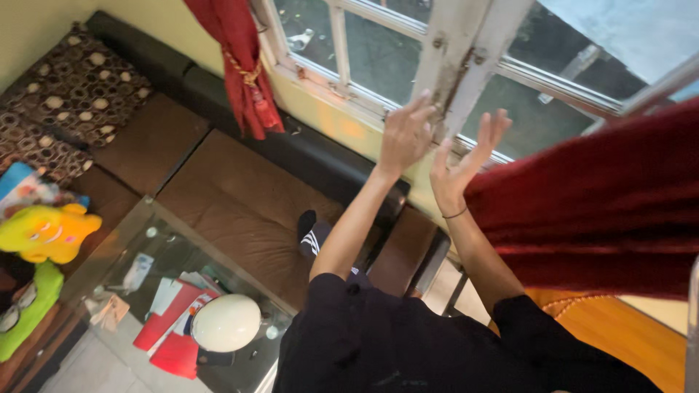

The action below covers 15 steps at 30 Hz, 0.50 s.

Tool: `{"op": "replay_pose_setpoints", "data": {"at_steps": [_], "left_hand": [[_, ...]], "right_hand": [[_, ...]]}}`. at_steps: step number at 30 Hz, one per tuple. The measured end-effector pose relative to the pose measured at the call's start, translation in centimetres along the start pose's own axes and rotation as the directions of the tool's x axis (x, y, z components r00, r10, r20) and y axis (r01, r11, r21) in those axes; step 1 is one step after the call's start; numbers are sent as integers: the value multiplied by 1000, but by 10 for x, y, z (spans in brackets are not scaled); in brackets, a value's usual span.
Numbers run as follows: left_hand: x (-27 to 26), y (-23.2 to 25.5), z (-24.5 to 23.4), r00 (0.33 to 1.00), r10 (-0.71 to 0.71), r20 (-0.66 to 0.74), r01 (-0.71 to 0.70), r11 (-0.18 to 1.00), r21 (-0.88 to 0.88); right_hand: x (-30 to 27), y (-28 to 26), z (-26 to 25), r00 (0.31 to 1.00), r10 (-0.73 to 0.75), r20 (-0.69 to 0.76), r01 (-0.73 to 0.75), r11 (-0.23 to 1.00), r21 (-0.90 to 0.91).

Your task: The person opens a cabinet door, then opens a window and closes it, and finally closes the cabinet door. The person also adjusts the window curtain.

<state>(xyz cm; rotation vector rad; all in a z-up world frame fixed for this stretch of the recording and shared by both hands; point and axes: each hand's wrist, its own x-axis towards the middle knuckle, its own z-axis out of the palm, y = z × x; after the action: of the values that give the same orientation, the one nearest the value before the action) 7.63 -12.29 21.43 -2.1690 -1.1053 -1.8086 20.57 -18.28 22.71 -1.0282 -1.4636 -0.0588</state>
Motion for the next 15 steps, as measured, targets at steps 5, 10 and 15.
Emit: {"op": "replay_pose_setpoints", "data": {"at_steps": [5, 10, 15], "left_hand": [[11, -83, -47, 992, -126, 26, 119, 977, 175], [39, -203, -85, 981, -125, 151, -13, 726, 687], [52, -312, -118, 928, -168, 331, -265, 326, 908]], "right_hand": [[1, -4, 61, 980, 36, 195, -65, 987, 144], [3, -4, 125, 955, 10, 297, -74, 976, 206], [9, -8, 201, 928, 12, 372, -138, 940, 313]]}}
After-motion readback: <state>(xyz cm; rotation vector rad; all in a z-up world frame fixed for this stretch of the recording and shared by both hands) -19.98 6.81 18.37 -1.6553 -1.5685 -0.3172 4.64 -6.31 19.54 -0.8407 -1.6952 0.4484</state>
